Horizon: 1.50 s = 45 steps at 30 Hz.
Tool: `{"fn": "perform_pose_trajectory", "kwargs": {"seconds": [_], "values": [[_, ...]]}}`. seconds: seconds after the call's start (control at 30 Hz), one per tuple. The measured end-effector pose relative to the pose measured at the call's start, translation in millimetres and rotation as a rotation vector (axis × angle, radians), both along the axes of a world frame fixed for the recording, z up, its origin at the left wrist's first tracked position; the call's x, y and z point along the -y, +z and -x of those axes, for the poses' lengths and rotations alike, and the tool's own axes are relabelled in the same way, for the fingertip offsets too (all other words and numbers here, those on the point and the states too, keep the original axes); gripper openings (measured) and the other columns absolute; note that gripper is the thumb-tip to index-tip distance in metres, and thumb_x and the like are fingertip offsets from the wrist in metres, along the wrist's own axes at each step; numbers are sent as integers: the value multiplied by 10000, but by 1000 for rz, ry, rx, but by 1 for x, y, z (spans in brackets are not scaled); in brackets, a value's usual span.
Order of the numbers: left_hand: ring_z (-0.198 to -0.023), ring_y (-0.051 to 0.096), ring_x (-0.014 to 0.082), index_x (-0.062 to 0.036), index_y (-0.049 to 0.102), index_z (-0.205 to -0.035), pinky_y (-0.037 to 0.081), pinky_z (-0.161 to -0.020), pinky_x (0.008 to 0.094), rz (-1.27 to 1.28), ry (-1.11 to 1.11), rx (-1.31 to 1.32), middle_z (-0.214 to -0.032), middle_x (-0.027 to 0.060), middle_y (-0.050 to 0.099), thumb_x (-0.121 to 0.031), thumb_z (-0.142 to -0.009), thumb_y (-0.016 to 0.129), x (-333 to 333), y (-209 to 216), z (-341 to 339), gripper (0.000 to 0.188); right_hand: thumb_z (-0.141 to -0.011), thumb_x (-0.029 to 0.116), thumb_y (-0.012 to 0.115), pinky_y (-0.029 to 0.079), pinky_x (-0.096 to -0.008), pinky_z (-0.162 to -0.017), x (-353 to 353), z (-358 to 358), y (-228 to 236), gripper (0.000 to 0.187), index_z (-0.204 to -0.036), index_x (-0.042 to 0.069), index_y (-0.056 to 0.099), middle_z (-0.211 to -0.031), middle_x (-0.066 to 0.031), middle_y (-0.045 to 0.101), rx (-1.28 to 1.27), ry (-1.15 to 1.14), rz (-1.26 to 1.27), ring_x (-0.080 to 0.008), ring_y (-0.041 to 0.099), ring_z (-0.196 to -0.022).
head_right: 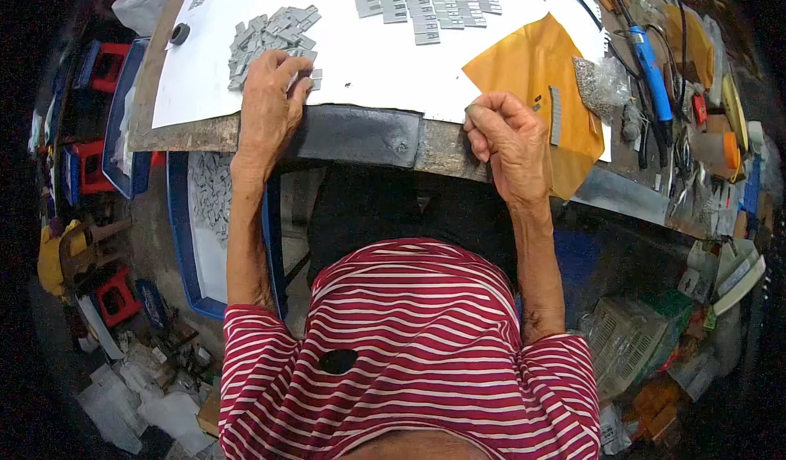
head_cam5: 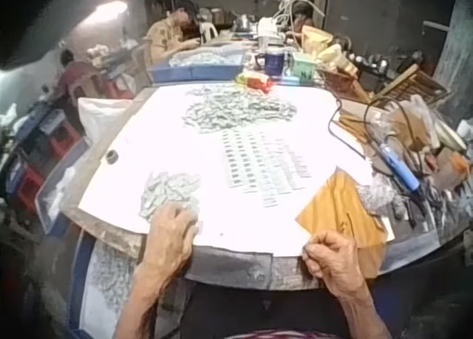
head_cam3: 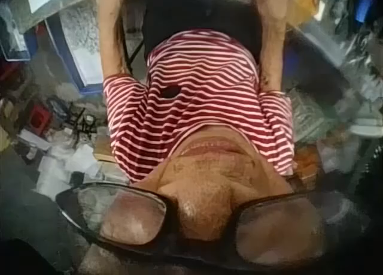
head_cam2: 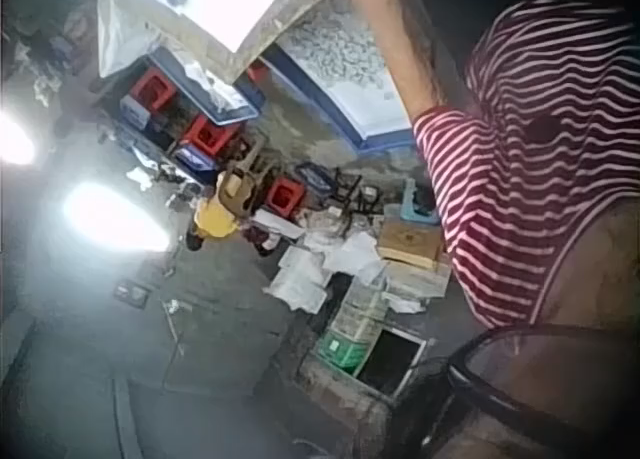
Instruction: Assembling and organizing small grey rectangular components on a workbench.
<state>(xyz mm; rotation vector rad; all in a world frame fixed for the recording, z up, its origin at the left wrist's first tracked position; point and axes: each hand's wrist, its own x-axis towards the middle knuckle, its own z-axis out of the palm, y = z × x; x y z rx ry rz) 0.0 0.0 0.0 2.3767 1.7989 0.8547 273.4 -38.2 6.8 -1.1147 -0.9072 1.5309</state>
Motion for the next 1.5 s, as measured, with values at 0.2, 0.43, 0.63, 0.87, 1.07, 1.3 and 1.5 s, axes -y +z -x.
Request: {"fn": "perform_pose_trajectory", "kwargs": {"seconds": [0.2, 0.43, 0.63, 0.87, 1.07, 1.3, 1.5], "values": [[-818, 496, 264, -22, 560, -794, 399, -711, 377, 8, -6, 30, -816, 91, 519, -2, -685, 635, -5, 2, -2, 134, -836, 66, 559, 322, -170, -439, 1, 3, 2, 72, -841, -5, 557, -669, -23, 531, 65, 18, -54, -50, 429, -506], [-784, 505, 251, -22, 545, -783, 401, -692, 358, -33, -29, 142, -764, 83, 544, 2, -698, 608, -1, 11, -9, 109, -826, 86, 583, 298, -161, -427, 1, 3, 2, 86, -836, 1, 566, -615, 17, 496, 110, 53, -74, -33, 404, -491], [-634, 511, 63, -14, 612, -928, 431, -599, 203, 281, -90, 1020, -757, 16, 610, -60, -781, 623, 8, 22, -44, 154, -819, 89, 592, 285, -152, -423, 1, 6, 8, 93, -850, 4, 571, -608, 30, 491, 107, 40, -26, -21, 393, -486], [-652, 538, 69, 19, 593, -1018, 429, -587, 182, 675, -275, 1607, -796, 54, 611, -41, -784, 607, 6, 24, -72, 242, -820, 79, 586, 285, -148, -419, 3, 7, 14, 91, -857, -3, 573, -608, 29, 495, 93, 56, -49, -17, 387, -476], [-666, 617, 155, 24, 515, -983, 516, -611, 246, 682, -323, 1483, -821, 118, 615, -67, -816, 577, 8, 20, -84, 199, -818, 76, 588, 288, -146, -416, 3, 5, 14, 99, -862, -12, 576, -614, 25, 506, 70, 43, -65, -16, 397, -478], [-640, 625, 152, 34, 505, -926, 519, -593, 224, 806, -285, 1492, -752, 107, 596, -93, -844, 562, 17, 18, -94, 161, -815, 79, 592, 303, -144, -420, 3, 6, 13, 112, -872, -17, 588, -604, 24, 516, 43, 37, -125, -13, 417, -486], [-581, 561, 89, 9, 531, -897, 417, -493, 167, 686, -274, 1358, -735, 45, 564, -91, -821, 594, 20, 11, -104, 139, -807, 80, 587, 285, -141, -442, 5, 5, 15, 147, -902, -31, 570, -666, -8, 522, 54, 43, -113, -31, 407, -510]]}}
